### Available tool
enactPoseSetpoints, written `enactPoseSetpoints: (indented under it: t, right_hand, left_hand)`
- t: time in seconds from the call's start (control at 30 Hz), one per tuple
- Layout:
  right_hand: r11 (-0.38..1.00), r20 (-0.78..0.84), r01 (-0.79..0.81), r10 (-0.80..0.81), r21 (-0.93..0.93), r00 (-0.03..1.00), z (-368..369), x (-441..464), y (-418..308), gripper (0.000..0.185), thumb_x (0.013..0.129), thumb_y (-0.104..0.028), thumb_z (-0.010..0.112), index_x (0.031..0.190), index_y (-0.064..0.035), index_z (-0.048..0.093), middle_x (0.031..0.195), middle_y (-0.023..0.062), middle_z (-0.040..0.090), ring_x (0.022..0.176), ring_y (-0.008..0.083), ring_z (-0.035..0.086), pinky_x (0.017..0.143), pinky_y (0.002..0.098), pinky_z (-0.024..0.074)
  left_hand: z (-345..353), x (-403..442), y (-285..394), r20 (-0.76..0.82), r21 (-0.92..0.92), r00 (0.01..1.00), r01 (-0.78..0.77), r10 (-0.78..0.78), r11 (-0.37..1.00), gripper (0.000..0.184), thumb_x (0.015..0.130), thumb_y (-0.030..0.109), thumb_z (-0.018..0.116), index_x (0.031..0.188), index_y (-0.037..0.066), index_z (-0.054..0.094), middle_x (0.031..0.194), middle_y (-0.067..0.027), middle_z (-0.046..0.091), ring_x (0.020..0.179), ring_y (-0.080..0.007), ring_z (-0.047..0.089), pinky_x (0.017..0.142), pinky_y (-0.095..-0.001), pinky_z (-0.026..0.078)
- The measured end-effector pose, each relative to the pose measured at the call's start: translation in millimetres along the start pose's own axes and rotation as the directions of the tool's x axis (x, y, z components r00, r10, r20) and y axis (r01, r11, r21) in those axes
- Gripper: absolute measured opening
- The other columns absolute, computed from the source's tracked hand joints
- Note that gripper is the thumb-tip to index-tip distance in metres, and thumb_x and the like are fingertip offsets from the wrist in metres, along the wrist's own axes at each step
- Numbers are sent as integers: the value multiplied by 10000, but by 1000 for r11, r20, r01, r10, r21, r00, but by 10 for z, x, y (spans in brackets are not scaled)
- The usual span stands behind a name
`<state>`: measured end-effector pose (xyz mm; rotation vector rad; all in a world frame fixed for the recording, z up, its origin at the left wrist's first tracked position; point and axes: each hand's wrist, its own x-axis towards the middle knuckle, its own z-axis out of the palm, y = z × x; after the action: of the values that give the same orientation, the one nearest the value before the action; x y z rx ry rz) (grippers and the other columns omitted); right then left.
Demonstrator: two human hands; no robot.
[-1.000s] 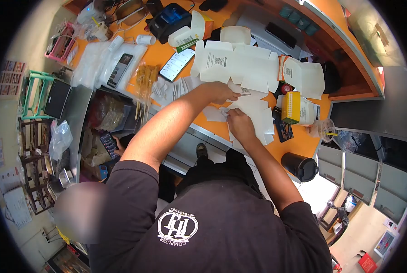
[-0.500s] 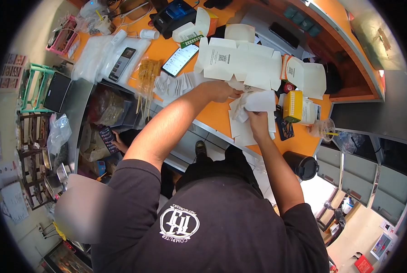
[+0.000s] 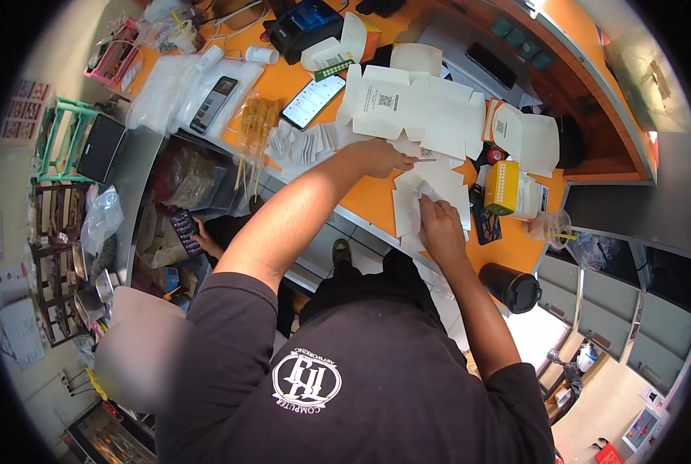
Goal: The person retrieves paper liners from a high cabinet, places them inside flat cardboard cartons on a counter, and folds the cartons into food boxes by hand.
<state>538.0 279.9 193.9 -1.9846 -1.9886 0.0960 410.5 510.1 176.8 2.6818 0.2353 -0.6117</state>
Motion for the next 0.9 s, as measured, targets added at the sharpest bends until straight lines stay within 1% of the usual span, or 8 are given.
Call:
enactPoseSetpoints:
  t: [0.23,0.33,0.43,0.57,0.6,0.73,0.83,0.9]
  right_hand:
    - [994,86,109,-111,29,990,172,200,152,321,780,-66,708,1099,-33,703,928,111,687,896,315,638,814,442,497]
    - [995,-79,17,-10,94,997,346,405,372,199,793,-77,689,987,-40,715,854,124,658,852,318,632,783,432,492]
    - [991,-193,-26,52,134,980,726,307,61,118,794,-69,677,906,-38,696,808,137,634,825,322,626,756,436,484]
    - [995,29,102,-102,1,994,715,240,6,65,812,-61,673,867,-27,675,806,135,629,831,335,620,737,450,483]
    - [975,-125,39,-12,218,992,258,388,-160,98,793,-31,702,890,-30,686,840,134,649,854,335,623,759,449,498]
    - [888,-52,116,-104,446,993,571,136,-363,163,775,-31,758,918,-24,679,947,154,682,883,351,623,814,435,513]
    - [887,-175,149,-79,437,981,458,161,-201,148,801,-59,756,900,-10,656,917,170,668,869,358,619,773,436,509]
    - [880,-75,-268,321,392,944,291,353,57,151,838,-73,721,864,24,609,892,198,637,862,401,611,704,479,496]
  left_hand:
    - [21,27,19,6,92,1000,-12,12,996,610,914,28,518,1496,208,495,1627,104,364,1386,-180,502,1175,-487,350]
    - [243,201,-217,-130,103,978,-147,160,984,565,896,41,499,1429,214,573,1613,83,390,1158,-265,654,1028,-388,508]
    - [134,242,-186,17,14,999,28,-28,1000,579,878,40,510,1420,227,590,1596,100,411,1178,-269,640,1034,-389,506]
    - [81,169,-181,-73,-121,996,-57,48,991,596,887,36,501,1434,259,584,1584,133,419,1209,-281,619,1044,-388,498]
    - [59,171,-125,-59,-141,998,-19,11,990,595,900,39,494,1443,268,574,1588,144,409,1217,-282,615,1047,-386,495]
    - [-69,121,-58,-53,-88,999,-13,8,996,534,956,99,491,1459,267,556,1538,93,492,1207,-281,623,1036,-401,497]
    - [6,234,-114,18,-117,999,45,-43,992,616,835,16,508,1420,188,594,1593,105,418,1260,-285,584,1072,-398,466]
    - [-260,165,-14,150,-89,980,144,-130,986,581,847,32,500,1392,193,620,1568,100,456,1254,-290,589,1056,-403,469]
